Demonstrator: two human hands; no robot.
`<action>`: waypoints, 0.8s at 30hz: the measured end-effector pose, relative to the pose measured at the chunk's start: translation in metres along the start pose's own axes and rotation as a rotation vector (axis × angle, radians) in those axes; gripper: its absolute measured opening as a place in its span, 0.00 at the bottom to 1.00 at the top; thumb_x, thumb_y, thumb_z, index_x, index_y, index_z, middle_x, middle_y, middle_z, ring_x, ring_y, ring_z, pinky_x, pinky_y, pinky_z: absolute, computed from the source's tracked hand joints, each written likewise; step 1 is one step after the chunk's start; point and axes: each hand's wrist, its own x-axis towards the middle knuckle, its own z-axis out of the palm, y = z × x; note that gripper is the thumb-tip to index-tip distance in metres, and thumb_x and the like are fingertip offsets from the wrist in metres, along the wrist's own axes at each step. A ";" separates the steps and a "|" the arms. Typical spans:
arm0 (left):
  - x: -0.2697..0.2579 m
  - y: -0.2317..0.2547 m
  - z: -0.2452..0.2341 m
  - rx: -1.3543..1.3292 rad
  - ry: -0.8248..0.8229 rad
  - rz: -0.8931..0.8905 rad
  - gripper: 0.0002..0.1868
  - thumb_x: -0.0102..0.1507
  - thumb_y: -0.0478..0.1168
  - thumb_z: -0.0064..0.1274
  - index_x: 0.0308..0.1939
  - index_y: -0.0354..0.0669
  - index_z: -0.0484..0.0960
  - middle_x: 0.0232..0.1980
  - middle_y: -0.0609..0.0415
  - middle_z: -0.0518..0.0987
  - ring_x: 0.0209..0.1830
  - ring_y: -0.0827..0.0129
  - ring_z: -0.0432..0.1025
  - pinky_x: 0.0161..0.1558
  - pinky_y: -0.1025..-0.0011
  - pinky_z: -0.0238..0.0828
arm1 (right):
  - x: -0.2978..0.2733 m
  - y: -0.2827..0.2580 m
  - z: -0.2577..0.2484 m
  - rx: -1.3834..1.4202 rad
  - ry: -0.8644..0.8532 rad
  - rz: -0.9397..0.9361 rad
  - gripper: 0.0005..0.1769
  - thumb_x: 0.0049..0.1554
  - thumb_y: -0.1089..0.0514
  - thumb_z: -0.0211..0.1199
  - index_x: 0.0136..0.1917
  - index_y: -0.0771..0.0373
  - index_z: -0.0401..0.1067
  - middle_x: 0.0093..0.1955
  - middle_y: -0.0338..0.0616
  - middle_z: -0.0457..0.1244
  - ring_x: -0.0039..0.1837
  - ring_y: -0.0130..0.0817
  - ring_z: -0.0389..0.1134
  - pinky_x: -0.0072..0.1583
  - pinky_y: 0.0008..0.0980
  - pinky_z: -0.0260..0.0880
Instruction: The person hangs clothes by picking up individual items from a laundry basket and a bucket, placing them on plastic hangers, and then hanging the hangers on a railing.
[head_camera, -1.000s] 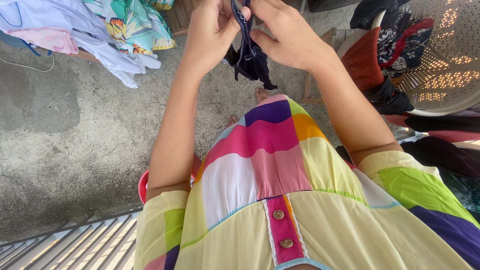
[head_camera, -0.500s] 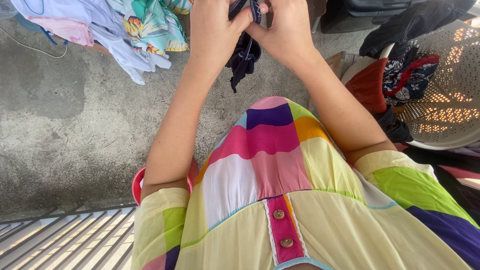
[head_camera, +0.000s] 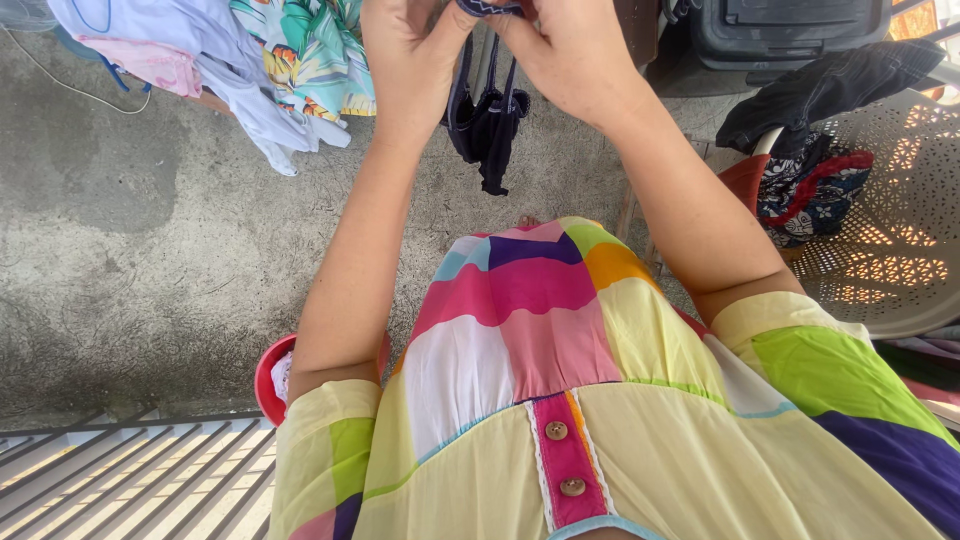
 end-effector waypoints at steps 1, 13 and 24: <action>-0.002 -0.002 -0.002 -0.020 -0.052 -0.092 0.12 0.72 0.42 0.61 0.48 0.35 0.79 0.44 0.58 0.81 0.45 0.74 0.74 0.51 0.72 0.72 | 0.000 -0.003 -0.001 0.140 -0.026 -0.083 0.05 0.73 0.66 0.62 0.61 0.67 0.69 0.53 0.43 0.67 0.54 0.32 0.71 0.58 0.33 0.74; 0.024 0.021 -0.021 0.248 -0.559 -0.555 0.15 0.78 0.48 0.49 0.45 0.39 0.76 0.28 0.63 0.70 0.28 0.83 0.67 0.33 0.78 0.65 | -0.003 0.016 -0.054 0.230 -0.387 0.174 0.13 0.71 0.57 0.61 0.66 0.65 0.71 0.48 0.43 0.66 0.46 0.27 0.68 0.48 0.27 0.72; 0.014 0.021 0.008 0.232 -0.531 -0.834 0.17 0.76 0.50 0.43 0.43 0.42 0.77 0.22 0.63 0.71 0.20 0.84 0.62 0.22 0.80 0.55 | -0.014 0.013 -0.060 -0.134 -0.389 0.110 0.08 0.70 0.55 0.63 0.59 0.60 0.74 0.41 0.47 0.65 0.43 0.38 0.68 0.46 0.39 0.68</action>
